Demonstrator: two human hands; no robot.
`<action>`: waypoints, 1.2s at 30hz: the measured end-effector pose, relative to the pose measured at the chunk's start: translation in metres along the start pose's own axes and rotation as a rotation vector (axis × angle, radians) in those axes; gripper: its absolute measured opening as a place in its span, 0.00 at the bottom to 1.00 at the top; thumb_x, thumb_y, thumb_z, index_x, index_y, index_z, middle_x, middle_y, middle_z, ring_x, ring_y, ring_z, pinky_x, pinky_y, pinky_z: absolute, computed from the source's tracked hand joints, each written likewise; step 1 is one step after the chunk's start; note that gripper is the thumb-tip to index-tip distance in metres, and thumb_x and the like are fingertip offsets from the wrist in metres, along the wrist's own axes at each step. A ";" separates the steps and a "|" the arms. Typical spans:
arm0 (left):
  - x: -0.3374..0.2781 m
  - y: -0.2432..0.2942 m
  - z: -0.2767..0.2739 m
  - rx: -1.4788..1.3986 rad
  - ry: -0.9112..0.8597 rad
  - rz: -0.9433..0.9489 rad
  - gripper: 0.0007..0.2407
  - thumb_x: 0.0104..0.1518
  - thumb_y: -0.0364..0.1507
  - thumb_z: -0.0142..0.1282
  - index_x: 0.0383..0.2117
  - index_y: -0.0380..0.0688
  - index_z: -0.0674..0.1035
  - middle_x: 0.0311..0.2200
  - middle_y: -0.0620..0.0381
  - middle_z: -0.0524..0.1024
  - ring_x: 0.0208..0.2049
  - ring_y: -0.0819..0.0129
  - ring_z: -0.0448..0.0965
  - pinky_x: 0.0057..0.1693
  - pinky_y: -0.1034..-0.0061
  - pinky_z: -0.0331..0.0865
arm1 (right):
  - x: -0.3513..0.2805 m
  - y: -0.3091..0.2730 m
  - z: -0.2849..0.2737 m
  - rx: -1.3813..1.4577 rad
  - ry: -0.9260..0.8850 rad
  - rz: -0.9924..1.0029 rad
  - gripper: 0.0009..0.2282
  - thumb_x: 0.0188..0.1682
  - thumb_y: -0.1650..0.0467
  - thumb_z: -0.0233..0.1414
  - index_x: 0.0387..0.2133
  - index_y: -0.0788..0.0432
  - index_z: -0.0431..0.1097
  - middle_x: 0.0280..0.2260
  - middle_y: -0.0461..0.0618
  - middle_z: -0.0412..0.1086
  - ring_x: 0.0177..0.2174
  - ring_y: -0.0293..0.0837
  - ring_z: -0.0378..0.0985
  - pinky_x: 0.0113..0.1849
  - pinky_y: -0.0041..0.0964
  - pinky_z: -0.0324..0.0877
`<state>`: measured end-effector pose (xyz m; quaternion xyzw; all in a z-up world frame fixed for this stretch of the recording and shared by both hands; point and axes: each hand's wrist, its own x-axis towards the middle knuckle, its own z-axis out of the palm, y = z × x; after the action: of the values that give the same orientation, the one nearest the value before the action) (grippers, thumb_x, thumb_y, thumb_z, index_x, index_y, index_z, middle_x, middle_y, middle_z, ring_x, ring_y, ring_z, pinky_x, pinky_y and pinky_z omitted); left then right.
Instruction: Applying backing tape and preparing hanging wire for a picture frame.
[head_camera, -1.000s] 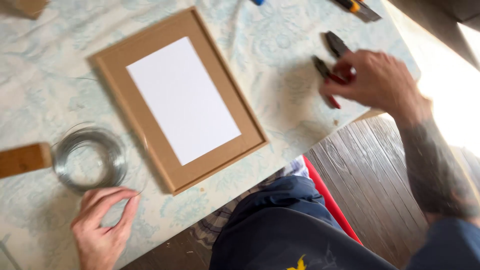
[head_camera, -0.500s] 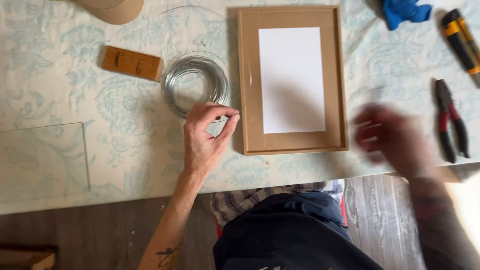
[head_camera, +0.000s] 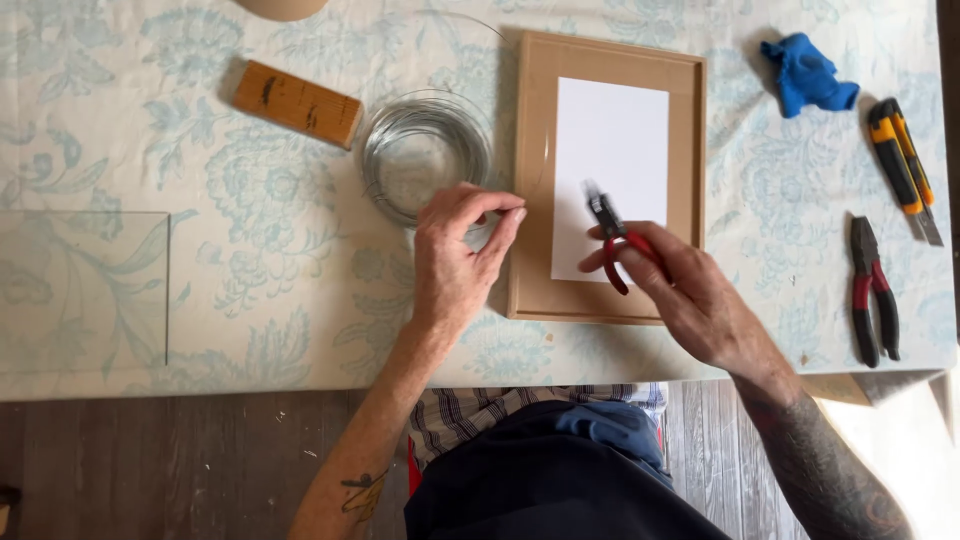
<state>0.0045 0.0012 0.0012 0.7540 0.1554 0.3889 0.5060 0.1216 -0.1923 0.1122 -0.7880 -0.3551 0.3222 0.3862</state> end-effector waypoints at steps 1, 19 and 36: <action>0.000 0.001 -0.001 0.003 0.012 -0.002 0.03 0.60 0.29 0.64 0.37 0.53 0.84 0.30 0.64 0.79 0.37 0.68 0.78 0.50 0.74 0.67 | 0.001 -0.005 0.002 -0.006 -0.010 -0.006 0.15 0.58 0.70 0.43 0.52 0.67 0.70 0.38 0.64 0.79 0.34 0.51 0.82 0.33 0.45 0.79; 0.002 0.000 0.002 -0.071 0.051 -0.078 0.02 0.61 0.31 0.64 0.38 0.55 0.84 0.30 0.65 0.79 0.35 0.71 0.77 0.47 0.75 0.64 | 0.019 -0.022 0.021 -0.571 0.209 -0.127 0.18 0.59 0.76 0.45 0.63 0.68 0.61 0.48 0.69 0.70 0.44 0.64 0.79 0.38 0.54 0.80; -0.001 0.003 -0.001 -0.254 0.157 -0.248 0.08 0.56 0.31 0.69 0.34 0.51 0.78 0.30 0.63 0.84 0.33 0.76 0.81 0.47 0.78 0.58 | 0.035 -0.028 0.051 -0.868 0.226 -0.229 0.17 0.59 0.72 0.48 0.61 0.60 0.66 0.48 0.60 0.68 0.43 0.61 0.79 0.34 0.60 0.80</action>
<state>0.0026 -0.0004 0.0031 0.6264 0.2356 0.3979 0.6275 0.0920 -0.1317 0.1021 -0.8627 -0.4974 0.0113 0.0900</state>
